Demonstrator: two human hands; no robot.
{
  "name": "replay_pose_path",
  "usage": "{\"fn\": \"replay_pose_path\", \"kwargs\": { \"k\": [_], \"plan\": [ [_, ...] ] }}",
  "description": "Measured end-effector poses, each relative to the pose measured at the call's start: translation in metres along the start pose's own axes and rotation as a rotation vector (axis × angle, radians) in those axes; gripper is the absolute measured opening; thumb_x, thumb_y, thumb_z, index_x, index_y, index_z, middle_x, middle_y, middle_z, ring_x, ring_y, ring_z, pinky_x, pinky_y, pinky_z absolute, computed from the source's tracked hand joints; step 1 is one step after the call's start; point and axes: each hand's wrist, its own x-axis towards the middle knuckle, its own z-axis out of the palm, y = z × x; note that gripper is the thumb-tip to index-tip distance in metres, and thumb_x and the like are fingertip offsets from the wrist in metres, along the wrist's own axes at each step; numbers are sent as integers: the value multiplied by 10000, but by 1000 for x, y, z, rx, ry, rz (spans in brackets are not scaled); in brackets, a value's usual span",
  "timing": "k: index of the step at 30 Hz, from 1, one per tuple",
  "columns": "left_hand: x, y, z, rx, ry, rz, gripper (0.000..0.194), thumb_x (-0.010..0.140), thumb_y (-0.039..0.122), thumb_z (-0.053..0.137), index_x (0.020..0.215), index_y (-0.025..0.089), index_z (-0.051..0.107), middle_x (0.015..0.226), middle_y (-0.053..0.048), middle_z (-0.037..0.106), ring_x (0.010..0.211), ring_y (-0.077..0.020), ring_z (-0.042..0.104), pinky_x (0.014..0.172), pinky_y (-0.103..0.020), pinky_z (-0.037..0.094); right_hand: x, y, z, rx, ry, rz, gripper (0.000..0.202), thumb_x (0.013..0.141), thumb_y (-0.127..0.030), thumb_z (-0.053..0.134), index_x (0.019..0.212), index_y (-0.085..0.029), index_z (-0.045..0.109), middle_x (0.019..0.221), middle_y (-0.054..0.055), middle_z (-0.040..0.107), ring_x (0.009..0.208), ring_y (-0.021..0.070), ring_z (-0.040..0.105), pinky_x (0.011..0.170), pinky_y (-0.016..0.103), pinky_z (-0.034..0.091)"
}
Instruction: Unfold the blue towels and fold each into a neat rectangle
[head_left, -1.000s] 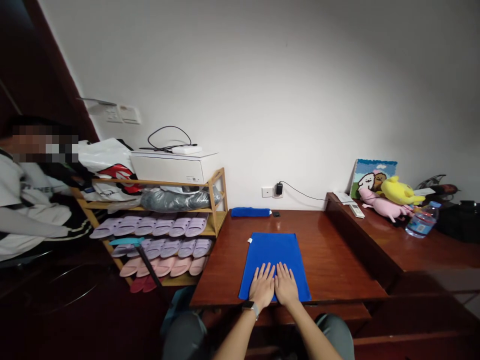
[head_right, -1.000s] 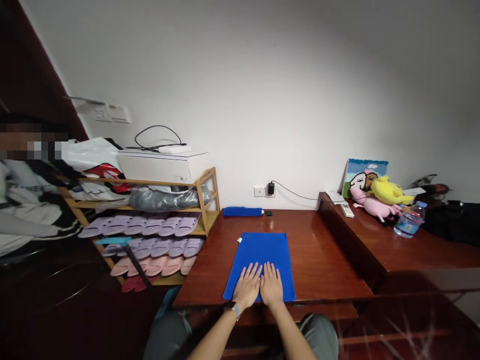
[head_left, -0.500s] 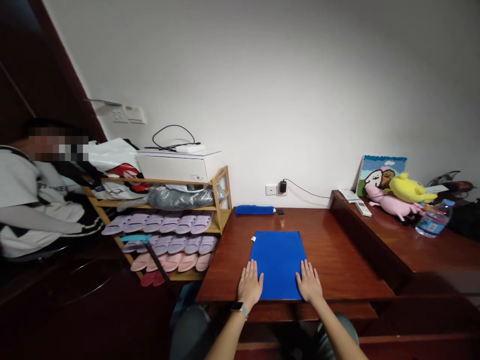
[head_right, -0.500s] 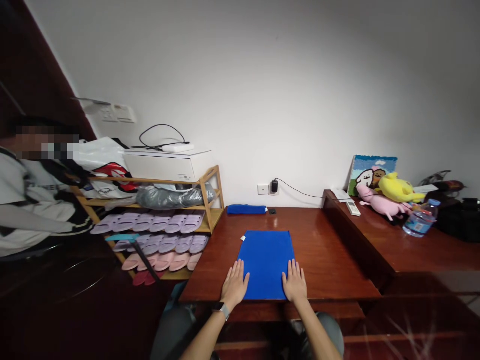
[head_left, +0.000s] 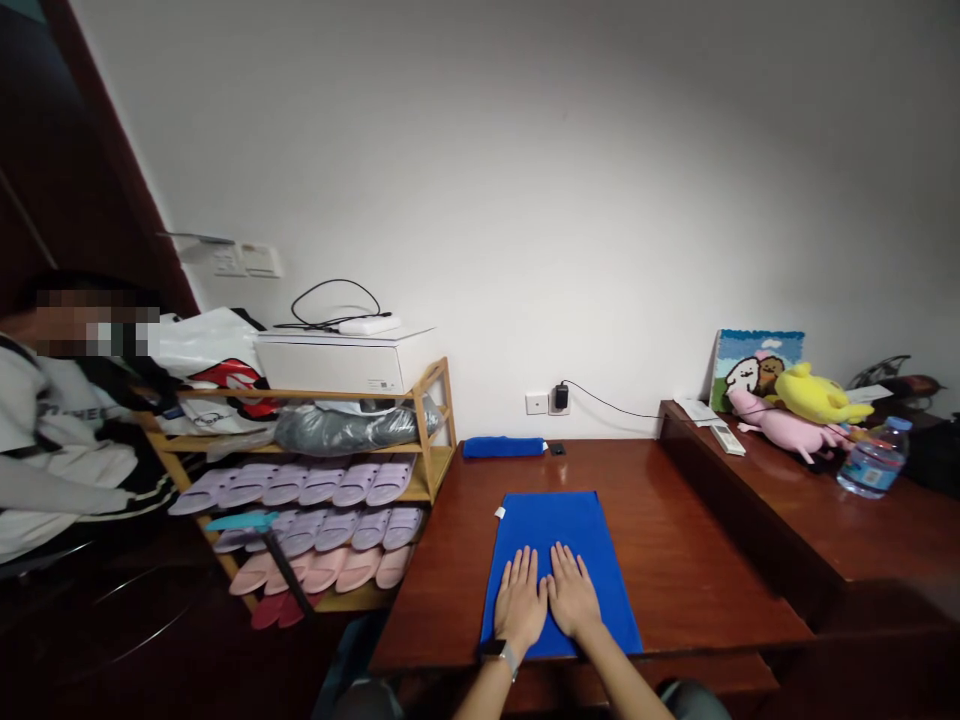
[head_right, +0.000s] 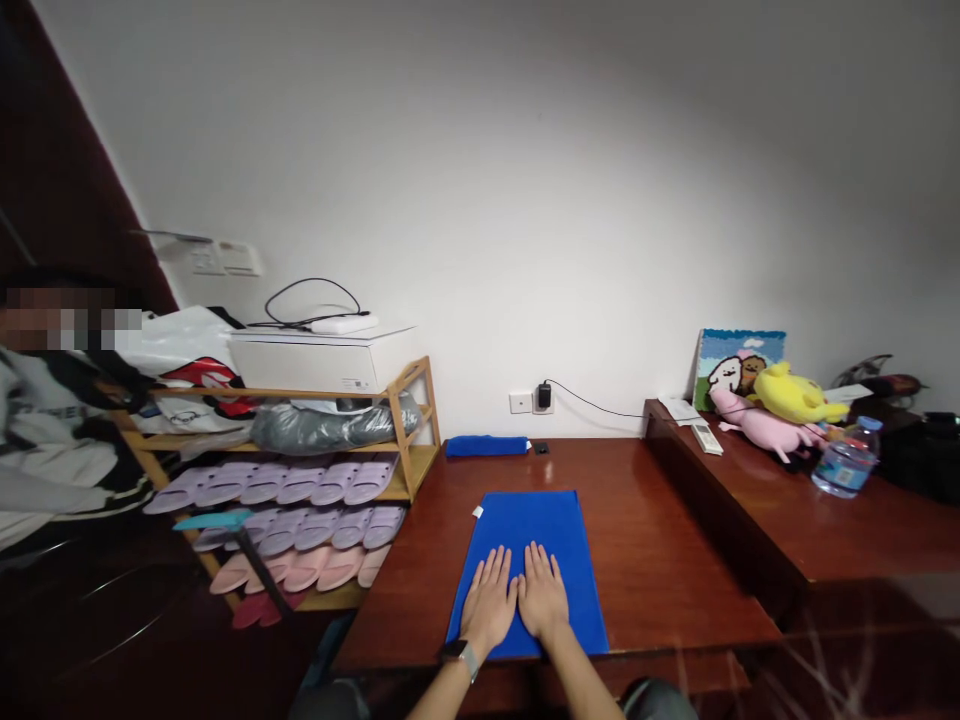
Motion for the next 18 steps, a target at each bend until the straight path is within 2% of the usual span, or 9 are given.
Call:
{"fn": "replay_pose_path", "kwargs": {
  "k": [3,7,12,15,18],
  "plan": [
    [-1,1,1,2,8,-27,650,1071,368,307,1654,120,450,1731,-144,410,1623,-312,366,1333,-545,322,0,14,-4,-43,4,67,691,1094,-430,259,1714,-127,302,1781,92,237,1673,246,198,1368,468,152],
    [-1,1,-13,-22,-9,-69,680,1079,442,331,1663,110,430,1746,-156,371,1639,-318,329,1341,-539,298,-5,52,-20,-105,-29,175,724,1105,-470,217,1721,-91,253,1793,110,202,1682,257,163,1369,475,117],
    [-6,-18,-28,-22,-32,-199,714,1088,467,304,1667,60,399,1759,-173,331,1651,-308,301,1355,-513,259,-15,98,-28,-137,-65,254,738,1110,-473,151,1732,-80,204,1807,95,173,1684,234,153,1365,435,140],
    [-15,-29,-28,-28,-21,-194,684,1088,415,286,1666,70,409,1754,-160,352,1643,-305,322,1353,-513,264,-19,107,-28,-153,-61,248,739,1107,-469,152,1733,-80,208,1808,100,176,1682,238,164,1366,436,140],
    [-23,-36,-24,-24,4,-162,669,1080,399,304,1643,73,455,1727,-171,410,1616,-320,382,1342,-535,291,-17,102,-31,-172,-78,255,725,1100,-433,182,1728,-74,231,1805,109,186,1680,249,172,1366,455,148]
  ]
}}
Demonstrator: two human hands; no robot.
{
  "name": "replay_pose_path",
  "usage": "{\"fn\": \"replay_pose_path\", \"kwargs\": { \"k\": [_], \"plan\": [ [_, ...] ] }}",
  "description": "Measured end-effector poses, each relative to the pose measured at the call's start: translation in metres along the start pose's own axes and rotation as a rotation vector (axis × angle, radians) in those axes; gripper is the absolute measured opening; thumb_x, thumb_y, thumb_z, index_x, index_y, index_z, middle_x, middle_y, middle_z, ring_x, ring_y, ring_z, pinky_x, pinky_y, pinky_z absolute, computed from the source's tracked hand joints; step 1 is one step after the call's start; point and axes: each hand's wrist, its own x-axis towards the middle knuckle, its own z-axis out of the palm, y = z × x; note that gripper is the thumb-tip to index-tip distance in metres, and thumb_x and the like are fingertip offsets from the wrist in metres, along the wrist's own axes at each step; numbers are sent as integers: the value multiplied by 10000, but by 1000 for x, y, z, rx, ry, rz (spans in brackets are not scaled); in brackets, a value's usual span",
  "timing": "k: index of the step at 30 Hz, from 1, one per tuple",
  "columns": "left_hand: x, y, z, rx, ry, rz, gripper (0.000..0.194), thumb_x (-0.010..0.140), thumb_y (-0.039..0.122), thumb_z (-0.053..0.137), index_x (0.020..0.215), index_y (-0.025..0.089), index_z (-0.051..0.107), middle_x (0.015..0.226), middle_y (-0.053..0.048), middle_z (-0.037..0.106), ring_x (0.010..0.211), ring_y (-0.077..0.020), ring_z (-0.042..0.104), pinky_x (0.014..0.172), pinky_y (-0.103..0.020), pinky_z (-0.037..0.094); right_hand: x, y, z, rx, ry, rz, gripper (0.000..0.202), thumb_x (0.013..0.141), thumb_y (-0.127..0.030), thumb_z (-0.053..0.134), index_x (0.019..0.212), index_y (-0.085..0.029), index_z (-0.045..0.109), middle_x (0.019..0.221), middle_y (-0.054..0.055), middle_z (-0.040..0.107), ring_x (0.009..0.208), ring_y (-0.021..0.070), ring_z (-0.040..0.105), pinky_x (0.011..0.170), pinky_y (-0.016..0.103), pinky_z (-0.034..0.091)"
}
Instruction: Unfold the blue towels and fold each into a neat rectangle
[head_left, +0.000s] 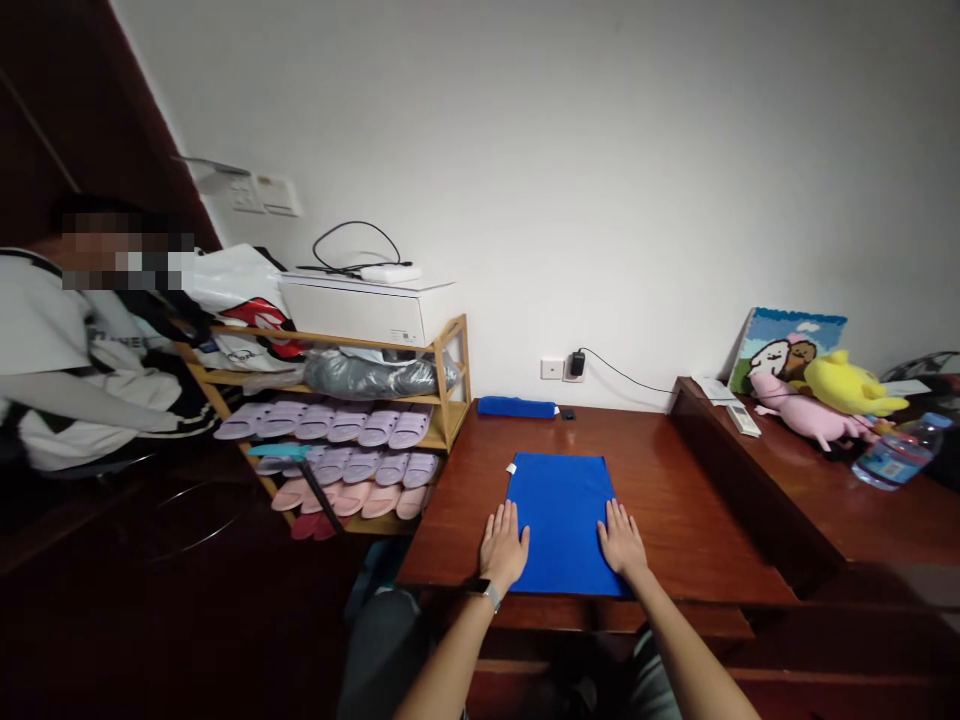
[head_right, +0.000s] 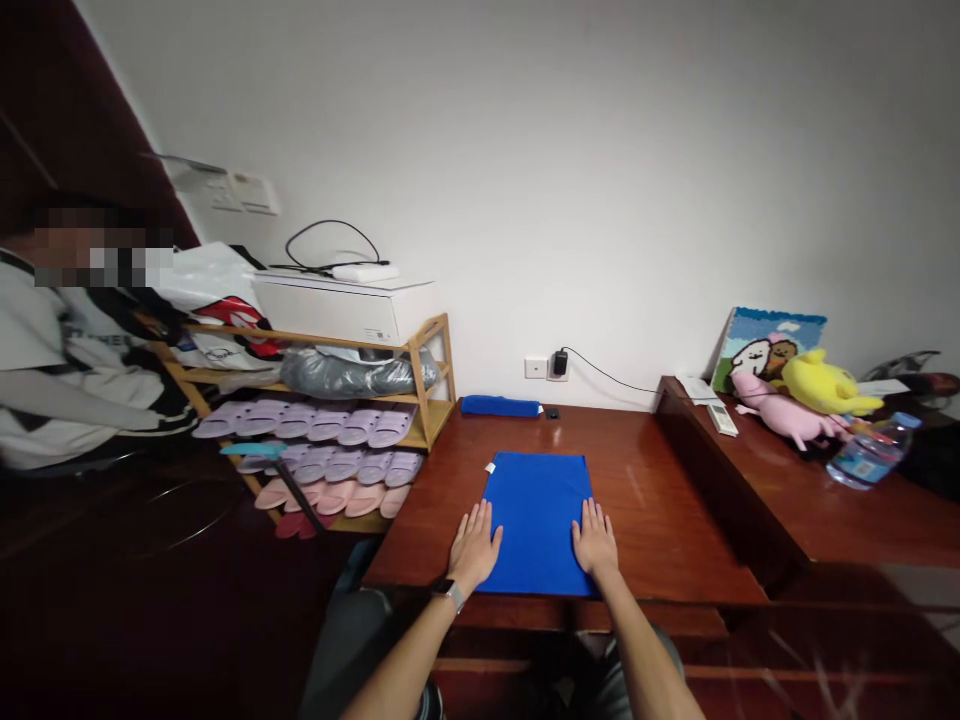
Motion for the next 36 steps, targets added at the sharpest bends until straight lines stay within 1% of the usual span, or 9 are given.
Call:
{"fn": "replay_pose_path", "kwargs": {
  "k": [4,8,12,15,20,25,28,32,36],
  "plan": [
    [10,-1,-2,24,36,48,630,1079,377,314,1600,100,534,1669,-173,511,1599,-323,413,1333,-550,307,6,-21,-15,-43,0,-46,703,1068,-349,266,1683,-18,343,1778,161,272,1678,270,182,1372,475,111],
    [36,17,-4,-23,22,191,599,1097,351,297,1624,160,509,1716,-128,451,1619,-282,380,1332,-527,317,19,-62,-24,48,62,-152,684,1074,-334,239,1691,-61,354,1771,132,302,1671,252,213,1369,447,145],
    [58,35,8,-68,-76,352,587,1095,331,309,1658,259,459,1749,-62,409,1632,-243,353,1338,-500,313,31,-98,-12,98,27,-259,670,1074,-315,230,1709,-127,335,1783,74,261,1673,220,196,1366,427,149],
    [64,38,19,-50,-94,305,617,1075,330,342,1684,258,409,1759,-68,387,1638,-254,339,1346,-524,292,35,-106,-1,93,30,-247,668,1073,-328,240,1712,-153,332,1785,62,256,1675,221,189,1370,441,132],
    [69,30,19,-38,-74,212,646,1087,415,331,1690,191,394,1759,-103,374,1648,-283,312,1351,-531,275,37,-88,-5,91,25,-149,718,1092,-449,217,1724,-111,259,1796,70,210,1683,240,158,1374,465,123],
    [78,-6,9,-26,-60,139,645,1102,434,301,1684,175,404,1734,-123,417,1630,-287,352,1337,-520,309,37,-42,-11,79,2,-6,738,1101,-479,183,1731,-97,223,1804,74,174,1685,235,138,1375,477,118],
    [80,-23,7,-27,-42,126,638,1105,415,288,1684,171,403,1729,-124,427,1629,-278,356,1333,-503,317,37,-23,-9,91,14,19,715,1106,-457,194,1732,-116,247,1804,79,189,1685,236,146,1369,499,148],
    [78,-29,8,-11,-30,134,628,1102,385,284,1670,161,430,1722,-129,441,1616,-268,385,1329,-492,324,36,-17,-6,95,25,23,703,1102,-446,231,1726,-125,277,1798,98,227,1680,243,181,1365,517,162],
    [75,-25,5,-2,10,195,617,1101,368,288,1653,148,456,1728,-119,437,1622,-241,373,1349,-464,292,37,-25,-7,49,46,-18,725,1093,-466,212,1705,-97,333,1786,96,270,1677,259,195,1373,505,125]
  ]
}}
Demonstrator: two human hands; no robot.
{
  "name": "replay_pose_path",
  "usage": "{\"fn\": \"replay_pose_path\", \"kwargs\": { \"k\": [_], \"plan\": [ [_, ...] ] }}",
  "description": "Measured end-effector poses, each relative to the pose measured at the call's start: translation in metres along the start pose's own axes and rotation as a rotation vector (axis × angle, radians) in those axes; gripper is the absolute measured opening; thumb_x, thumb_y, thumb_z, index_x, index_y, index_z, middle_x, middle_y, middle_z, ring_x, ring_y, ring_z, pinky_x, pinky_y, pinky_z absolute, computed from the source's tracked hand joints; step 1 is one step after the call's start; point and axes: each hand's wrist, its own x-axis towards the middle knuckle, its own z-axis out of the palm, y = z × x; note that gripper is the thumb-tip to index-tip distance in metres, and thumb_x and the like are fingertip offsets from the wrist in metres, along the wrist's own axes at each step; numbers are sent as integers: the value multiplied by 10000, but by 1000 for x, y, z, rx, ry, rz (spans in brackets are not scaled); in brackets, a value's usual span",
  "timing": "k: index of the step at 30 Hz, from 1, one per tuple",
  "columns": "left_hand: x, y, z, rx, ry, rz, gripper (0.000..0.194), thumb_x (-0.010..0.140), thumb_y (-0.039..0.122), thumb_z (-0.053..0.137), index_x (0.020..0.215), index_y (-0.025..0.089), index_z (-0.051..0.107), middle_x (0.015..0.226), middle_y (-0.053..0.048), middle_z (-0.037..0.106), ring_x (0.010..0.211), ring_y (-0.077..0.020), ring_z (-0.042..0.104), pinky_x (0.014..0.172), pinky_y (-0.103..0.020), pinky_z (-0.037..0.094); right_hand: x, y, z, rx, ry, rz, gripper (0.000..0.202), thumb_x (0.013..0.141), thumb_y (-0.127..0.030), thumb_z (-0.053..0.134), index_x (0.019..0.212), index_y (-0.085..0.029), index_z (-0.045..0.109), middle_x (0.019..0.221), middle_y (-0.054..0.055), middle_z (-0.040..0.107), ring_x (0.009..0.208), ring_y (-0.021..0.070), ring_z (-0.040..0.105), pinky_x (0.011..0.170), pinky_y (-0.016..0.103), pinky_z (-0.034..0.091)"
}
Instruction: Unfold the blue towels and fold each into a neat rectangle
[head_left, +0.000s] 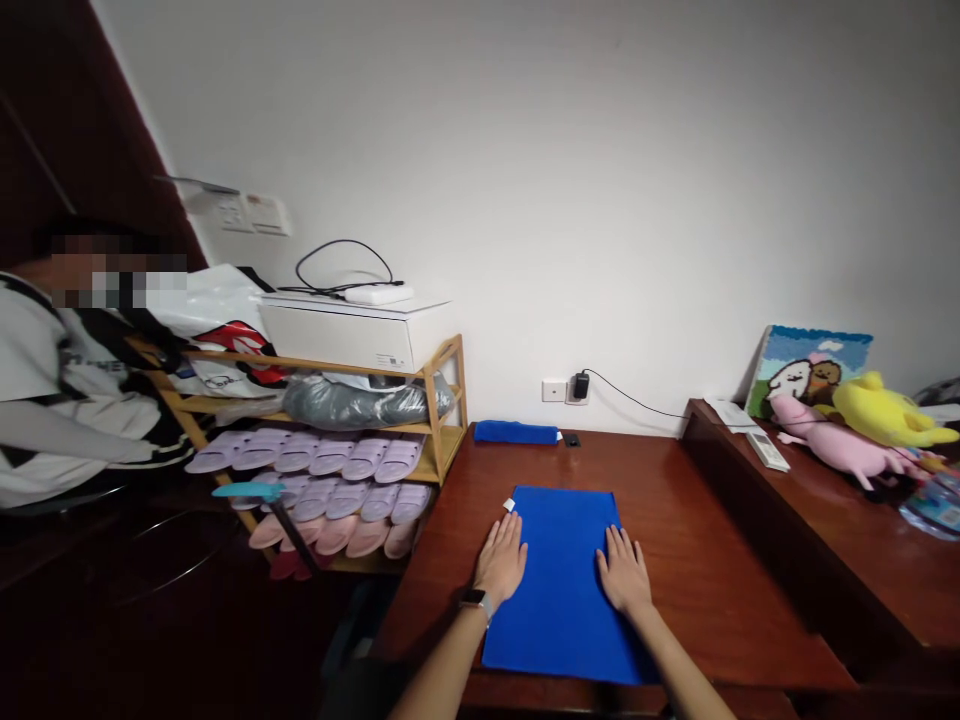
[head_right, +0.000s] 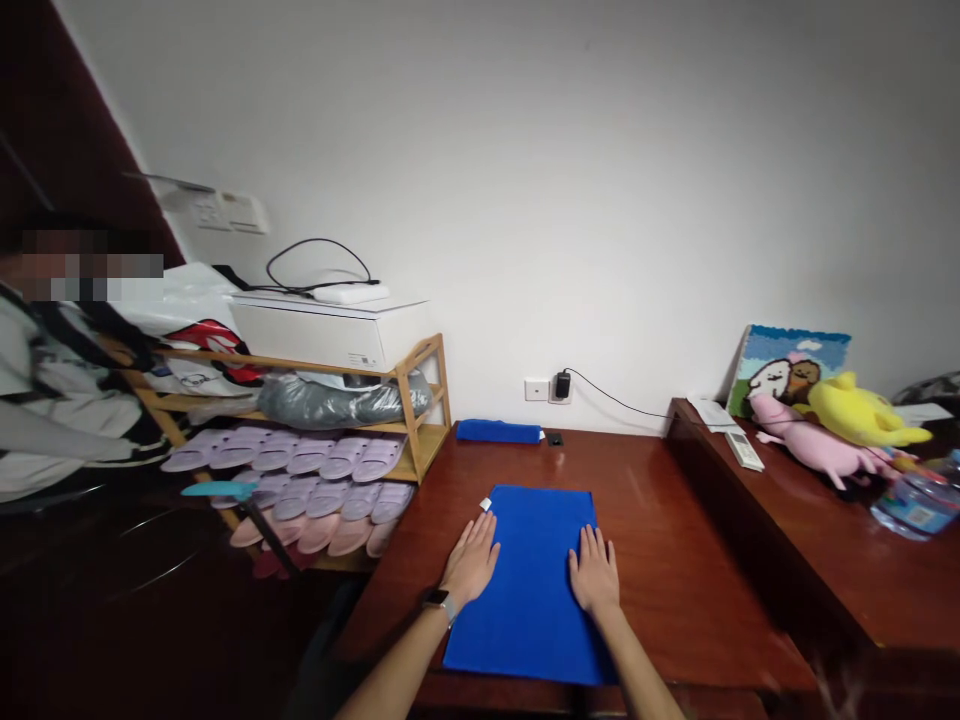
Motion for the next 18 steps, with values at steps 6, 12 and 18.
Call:
{"fn": "replay_pose_path", "kwargs": {
  "k": [6,12,18],
  "plan": [
    [38,38,8,-63,23,140,603,1111,320,262,1676,172,412,1740,-93,421,1632,-226,351,1347,-465,307,37,-62,-12,54,77,-222,675,1102,-414,212,1704,-148,361,1768,69,327,1671,246,222,1373,457,142],
    [91,39,31,-60,-90,107,604,1091,272,280,1672,192,426,1721,-78,459,1621,-206,372,1350,-434,285,86,-84,-3,85,-39,-295,646,1104,-390,216,1707,-209,361,1768,42,337,1669,224,228,1361,451,168],
    [99,-13,29,-42,-41,-31,623,1104,351,255,1692,198,388,1739,-85,422,1633,-256,352,1345,-504,282,105,-24,7,0,-7,-115,703,1108,-458,191,1735,-144,244,1792,78,246,1678,237,192,1367,464,121]
  ]
}}
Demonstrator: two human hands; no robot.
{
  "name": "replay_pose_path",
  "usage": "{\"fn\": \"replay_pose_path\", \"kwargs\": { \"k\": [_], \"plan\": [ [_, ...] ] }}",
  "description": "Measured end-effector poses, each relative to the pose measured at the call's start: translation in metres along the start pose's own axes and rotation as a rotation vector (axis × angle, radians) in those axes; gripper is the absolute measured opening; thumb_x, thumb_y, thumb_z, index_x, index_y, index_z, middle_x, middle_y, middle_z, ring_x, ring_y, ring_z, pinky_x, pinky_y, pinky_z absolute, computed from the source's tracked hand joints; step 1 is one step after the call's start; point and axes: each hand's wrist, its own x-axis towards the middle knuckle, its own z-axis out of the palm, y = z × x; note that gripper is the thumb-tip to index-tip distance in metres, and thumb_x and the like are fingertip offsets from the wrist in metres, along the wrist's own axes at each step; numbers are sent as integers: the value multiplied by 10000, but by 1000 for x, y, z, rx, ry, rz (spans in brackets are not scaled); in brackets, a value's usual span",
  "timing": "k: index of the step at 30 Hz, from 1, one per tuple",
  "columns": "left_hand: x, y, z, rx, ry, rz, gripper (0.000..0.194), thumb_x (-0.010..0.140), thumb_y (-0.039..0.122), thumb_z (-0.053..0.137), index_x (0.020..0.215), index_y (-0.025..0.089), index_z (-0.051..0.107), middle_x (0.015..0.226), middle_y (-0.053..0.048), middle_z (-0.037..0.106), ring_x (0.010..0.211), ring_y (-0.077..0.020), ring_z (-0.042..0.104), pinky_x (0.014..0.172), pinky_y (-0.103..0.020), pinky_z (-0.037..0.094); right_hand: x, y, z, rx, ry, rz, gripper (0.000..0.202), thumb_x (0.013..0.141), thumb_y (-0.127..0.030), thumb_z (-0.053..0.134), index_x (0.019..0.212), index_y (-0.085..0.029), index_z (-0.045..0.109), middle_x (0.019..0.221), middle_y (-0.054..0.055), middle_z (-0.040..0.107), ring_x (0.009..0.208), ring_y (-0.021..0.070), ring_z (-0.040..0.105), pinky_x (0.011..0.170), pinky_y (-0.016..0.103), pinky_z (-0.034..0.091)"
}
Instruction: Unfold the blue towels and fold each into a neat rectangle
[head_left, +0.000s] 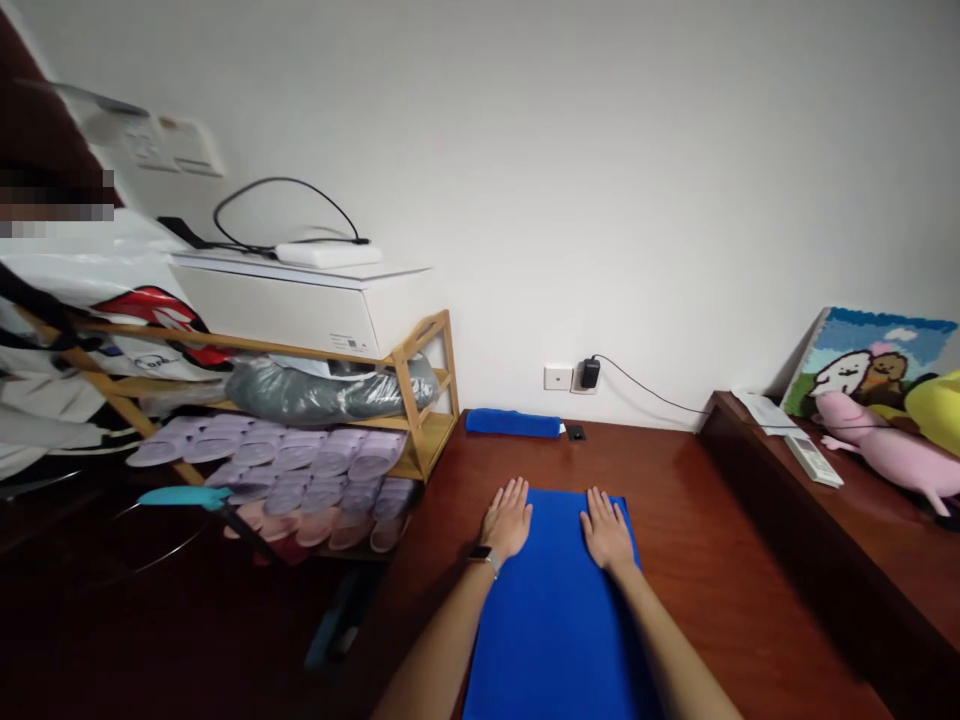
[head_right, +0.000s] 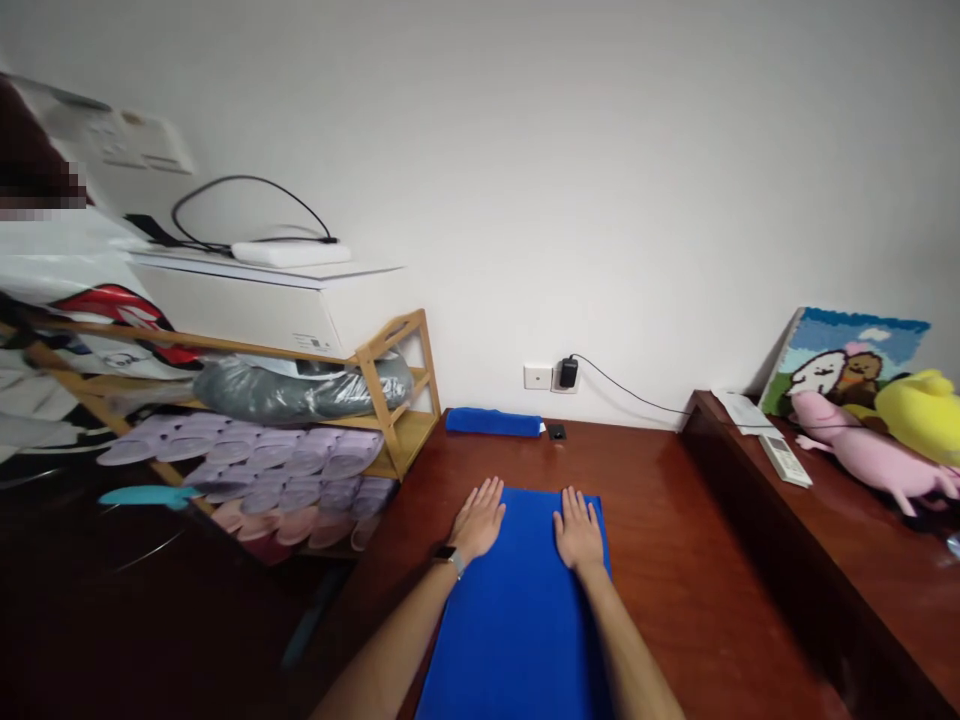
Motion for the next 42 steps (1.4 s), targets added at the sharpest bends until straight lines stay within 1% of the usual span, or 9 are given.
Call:
{"fn": "replay_pose_path", "kwargs": {
  "k": [3,8,13,19,27,32,37,40,42],
  "plan": [
    [0,-14,-3,-2,-5,-25,629,1100,345,245,1694,192,384,1740,-87,418,1624,-263,370,1343,-496,282,4,25,-1,-22,-3,84,716,1108,-455,172,1733,-114,239,1796,89,237,1678,245,195,1367,470,132],
    [-1,-15,0,5,34,-16,634,1094,340,248,1711,233,348,1722,-66,457,1612,-267,395,1338,-500,294,8,42,3,-11,24,122,715,1106,-457,175,1732,-120,262,1800,88,239,1677,241,198,1363,473,167],
    [1,-14,2,-4,50,-23,635,1093,350,240,1696,216,386,1720,-74,461,1611,-265,397,1340,-504,283,11,44,8,-6,34,111,716,1101,-455,173,1728,-128,285,1796,90,251,1674,248,211,1362,492,173],
    [4,-14,0,-31,21,-36,637,1094,356,232,1691,209,398,1737,-68,436,1626,-250,366,1346,-484,255,11,42,2,2,25,126,738,1099,-477,148,1731,-114,260,1799,87,243,1679,245,190,1368,474,147],
    [26,-22,9,-14,9,-52,643,1090,347,222,1691,197,397,1748,-50,414,1641,-250,333,1356,-487,230,30,41,5,7,16,156,736,1097,-477,134,1737,-130,241,1810,77,197,1686,255,156,1364,500,137],
    [30,-20,11,25,11,-47,648,1088,339,226,1702,193,370,1751,-66,410,1646,-263,322,1359,-502,226,34,41,1,-30,12,150,727,1104,-460,134,1741,-116,198,1815,83,175,1690,246,130,1368,492,101],
    [33,-12,-2,66,-14,-17,656,1063,304,290,1678,103,397,1714,-145,460,1623,-296,371,1357,-529,230,29,33,-15,-65,-18,131,717,1112,-448,168,1731,-91,223,1807,101,183,1683,258,167,1367,494,125],
    [34,5,-4,81,1,139,641,1080,333,301,1678,129,405,1736,-110,430,1638,-265,338,1367,-487,215,28,10,-17,-83,90,73,725,1116,-455,201,1718,-55,251,1795,137,199,1683,284,167,1371,507,96],
    [32,20,2,83,10,269,634,1097,349,284,1687,145,387,1750,-92,407,1644,-240,325,1367,-458,222,27,-14,-12,-52,147,-32,710,1120,-445,189,1713,-66,283,1788,136,222,1682,274,170,1373,489,102]
  ]
}}
